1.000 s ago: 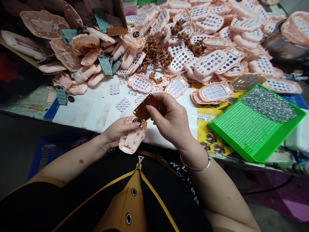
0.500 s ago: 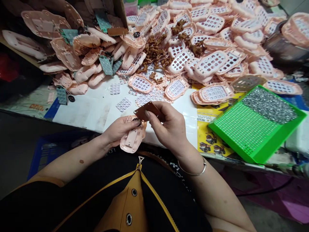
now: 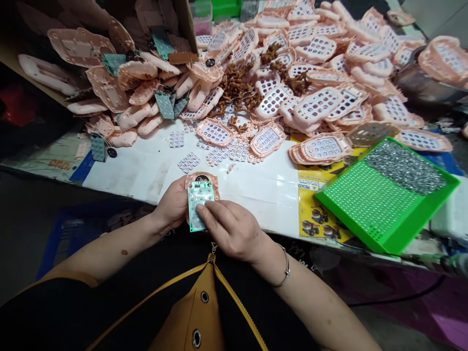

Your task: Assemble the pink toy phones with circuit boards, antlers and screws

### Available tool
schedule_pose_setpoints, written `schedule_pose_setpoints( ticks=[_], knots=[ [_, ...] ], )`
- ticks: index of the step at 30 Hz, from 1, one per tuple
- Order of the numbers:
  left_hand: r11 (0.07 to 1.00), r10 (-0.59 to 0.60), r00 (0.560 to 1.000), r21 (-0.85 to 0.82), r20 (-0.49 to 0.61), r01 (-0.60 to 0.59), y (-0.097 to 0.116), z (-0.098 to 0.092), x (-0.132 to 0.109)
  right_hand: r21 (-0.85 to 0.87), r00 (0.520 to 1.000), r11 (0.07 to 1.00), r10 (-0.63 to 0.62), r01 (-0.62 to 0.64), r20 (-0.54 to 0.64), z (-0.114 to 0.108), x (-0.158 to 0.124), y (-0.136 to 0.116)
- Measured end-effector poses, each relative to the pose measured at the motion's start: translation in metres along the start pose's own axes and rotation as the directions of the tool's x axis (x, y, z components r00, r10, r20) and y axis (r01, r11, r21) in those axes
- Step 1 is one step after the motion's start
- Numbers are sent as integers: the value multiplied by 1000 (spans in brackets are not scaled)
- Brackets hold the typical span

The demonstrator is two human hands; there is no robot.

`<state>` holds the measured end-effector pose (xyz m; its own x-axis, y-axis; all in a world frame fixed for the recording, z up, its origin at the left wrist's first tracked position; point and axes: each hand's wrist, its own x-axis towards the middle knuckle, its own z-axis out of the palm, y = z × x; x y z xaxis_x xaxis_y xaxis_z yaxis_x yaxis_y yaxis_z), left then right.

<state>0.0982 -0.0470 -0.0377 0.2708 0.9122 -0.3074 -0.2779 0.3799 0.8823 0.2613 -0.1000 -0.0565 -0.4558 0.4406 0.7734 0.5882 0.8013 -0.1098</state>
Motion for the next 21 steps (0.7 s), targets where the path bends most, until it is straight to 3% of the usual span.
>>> schedule_pose_setpoints(
  ticks=[7, 15, 21],
  knots=[
    [1000, -15, 1000, -18, -3, 15, 0, -1, -4, 67, 993, 991, 119, -117, -27, 3, 0, -4],
    [1000, 22, 996, -9, -86, -23, -3, -1, -4, 109, 978, 973, 209, -204, -30, 6, -1, -10],
    [997, 71, 993, 1, -91, -71, -3, 0, -4, 63, 987, 986, 155, -152, -44, 8, -3, -7]
  ],
)
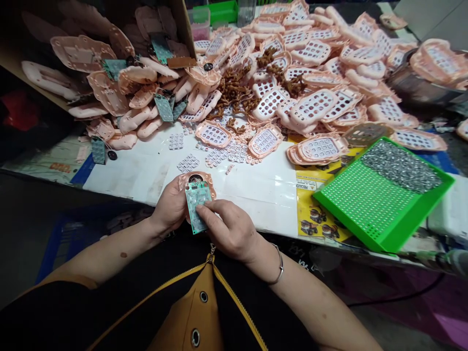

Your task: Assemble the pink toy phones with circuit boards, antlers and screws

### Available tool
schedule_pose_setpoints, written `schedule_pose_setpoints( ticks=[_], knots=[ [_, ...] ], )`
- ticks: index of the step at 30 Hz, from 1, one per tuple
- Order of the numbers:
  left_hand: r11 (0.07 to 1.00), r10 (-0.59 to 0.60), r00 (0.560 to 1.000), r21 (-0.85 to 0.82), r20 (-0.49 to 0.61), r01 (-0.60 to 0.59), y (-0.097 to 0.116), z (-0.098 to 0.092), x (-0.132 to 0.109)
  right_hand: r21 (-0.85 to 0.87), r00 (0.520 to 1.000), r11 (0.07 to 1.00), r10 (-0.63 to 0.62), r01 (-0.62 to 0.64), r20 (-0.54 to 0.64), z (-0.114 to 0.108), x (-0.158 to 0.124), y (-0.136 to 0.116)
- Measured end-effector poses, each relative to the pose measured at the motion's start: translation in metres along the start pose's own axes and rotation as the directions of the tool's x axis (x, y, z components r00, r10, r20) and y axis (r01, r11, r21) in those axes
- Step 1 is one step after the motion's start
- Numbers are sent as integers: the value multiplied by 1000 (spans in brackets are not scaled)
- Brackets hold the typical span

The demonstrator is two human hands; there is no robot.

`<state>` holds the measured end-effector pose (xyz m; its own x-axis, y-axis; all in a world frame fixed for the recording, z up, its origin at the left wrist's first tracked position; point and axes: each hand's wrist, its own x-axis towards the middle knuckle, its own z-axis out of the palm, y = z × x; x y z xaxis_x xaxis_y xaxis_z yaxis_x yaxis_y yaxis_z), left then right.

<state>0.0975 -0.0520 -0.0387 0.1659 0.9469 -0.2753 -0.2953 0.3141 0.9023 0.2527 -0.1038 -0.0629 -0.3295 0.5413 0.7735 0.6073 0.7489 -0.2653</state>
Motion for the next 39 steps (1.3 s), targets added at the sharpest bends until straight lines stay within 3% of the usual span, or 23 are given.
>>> schedule_pose_setpoints(
  ticks=[3, 9, 13, 17, 25, 30, 34, 39],
  knots=[
    [1000, -4, 1000, 9, 18, 4, 1, 1, -1, -16, 1000, 1000, -22, 22, -4, 1, 0, 0],
    [999, 13, 999, -36, 38, -11, -2, 0, 0, 125, 986, 979, 167, -163, -26, 4, 4, -5],
    [998, 59, 998, -20, 11, -59, -3, -2, 0, 152, 982, 972, 185, -179, -25, 5, 5, -5],
    [998, -13, 997, -68, 74, 19, 0, -4, -1, 157, 979, 967, 202, -200, 5, 5, 6, -4],
    [978, 12, 980, -207, 201, 31, 1, -9, 0, 96, 982, 978, 181, -186, 58, 5, 2, -1],
    [984, -93, 984, -136, 150, 113, 0, -9, -2, -29, 991, 997, 81, -78, 103, 7, 5, -1],
    [982, -147, 981, -103, 124, 160, -1, -11, -1, -111, 978, 994, 9, 15, 207, 0, 14, -2],
    [984, -155, 978, -68, 140, 166, 2, -12, 1, -76, 966, 990, 131, -117, 223, -10, 21, -1]
  ],
)
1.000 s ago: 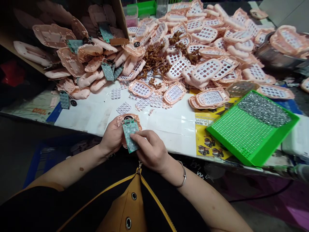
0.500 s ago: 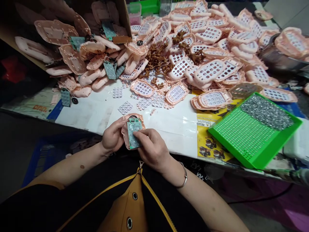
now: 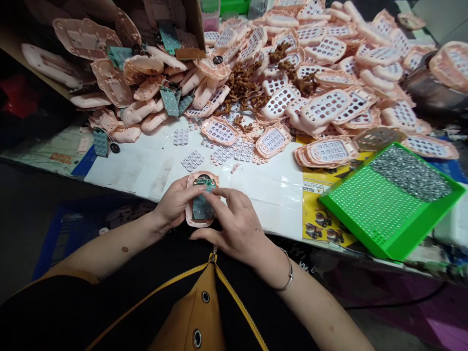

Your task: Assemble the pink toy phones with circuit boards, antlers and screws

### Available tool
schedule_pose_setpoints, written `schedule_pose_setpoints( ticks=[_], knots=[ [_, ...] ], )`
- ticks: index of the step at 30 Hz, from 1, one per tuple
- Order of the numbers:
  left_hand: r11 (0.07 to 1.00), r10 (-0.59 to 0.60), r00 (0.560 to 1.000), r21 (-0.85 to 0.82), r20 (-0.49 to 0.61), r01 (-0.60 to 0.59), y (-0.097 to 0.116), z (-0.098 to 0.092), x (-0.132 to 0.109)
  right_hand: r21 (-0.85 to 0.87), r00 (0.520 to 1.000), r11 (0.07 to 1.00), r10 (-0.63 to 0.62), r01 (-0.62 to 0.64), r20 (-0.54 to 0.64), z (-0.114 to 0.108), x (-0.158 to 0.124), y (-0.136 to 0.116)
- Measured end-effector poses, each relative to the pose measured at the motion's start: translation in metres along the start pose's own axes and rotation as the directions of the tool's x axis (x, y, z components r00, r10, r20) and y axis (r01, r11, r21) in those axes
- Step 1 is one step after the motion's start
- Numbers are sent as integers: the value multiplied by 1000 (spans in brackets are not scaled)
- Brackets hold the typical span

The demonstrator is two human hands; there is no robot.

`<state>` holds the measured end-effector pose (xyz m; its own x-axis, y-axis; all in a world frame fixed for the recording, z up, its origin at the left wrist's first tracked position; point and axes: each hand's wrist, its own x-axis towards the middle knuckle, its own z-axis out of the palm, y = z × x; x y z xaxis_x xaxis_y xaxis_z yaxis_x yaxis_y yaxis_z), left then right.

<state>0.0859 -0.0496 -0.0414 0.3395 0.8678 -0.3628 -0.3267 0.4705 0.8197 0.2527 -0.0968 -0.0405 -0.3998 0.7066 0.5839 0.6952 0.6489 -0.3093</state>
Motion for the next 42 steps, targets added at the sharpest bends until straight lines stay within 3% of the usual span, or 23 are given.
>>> schedule_pose_setpoints(
  ticks=[3, 6, 16, 26, 35, 42],
  knots=[
    [1000, 1, 999, 20, 46, -2, 2, 4, 0, -17, 994, 999, 47, -45, 103, 2, 1, 4],
    [1000, -10, 1000, 23, 22, 10, 2, 8, 1, -59, 986, 997, 54, -45, 160, 7, 2, 6],
    [991, -76, 997, -105, 30, 79, 0, 13, 5, -175, 987, 982, 89, -65, 134, 8, 2, 4],
    [984, -138, 975, -85, 176, 155, -6, 3, 8, -192, 979, 979, 100, -65, 180, 7, -1, 4],
    [999, -37, 985, 19, 169, 34, -7, 6, 6, -231, 993, 973, 56, -31, 105, 8, -2, -1],
    [996, -49, 986, 85, 161, 36, -9, 8, 8, -106, 983, 988, 129, -115, 128, 9, -5, 4]
  ],
)
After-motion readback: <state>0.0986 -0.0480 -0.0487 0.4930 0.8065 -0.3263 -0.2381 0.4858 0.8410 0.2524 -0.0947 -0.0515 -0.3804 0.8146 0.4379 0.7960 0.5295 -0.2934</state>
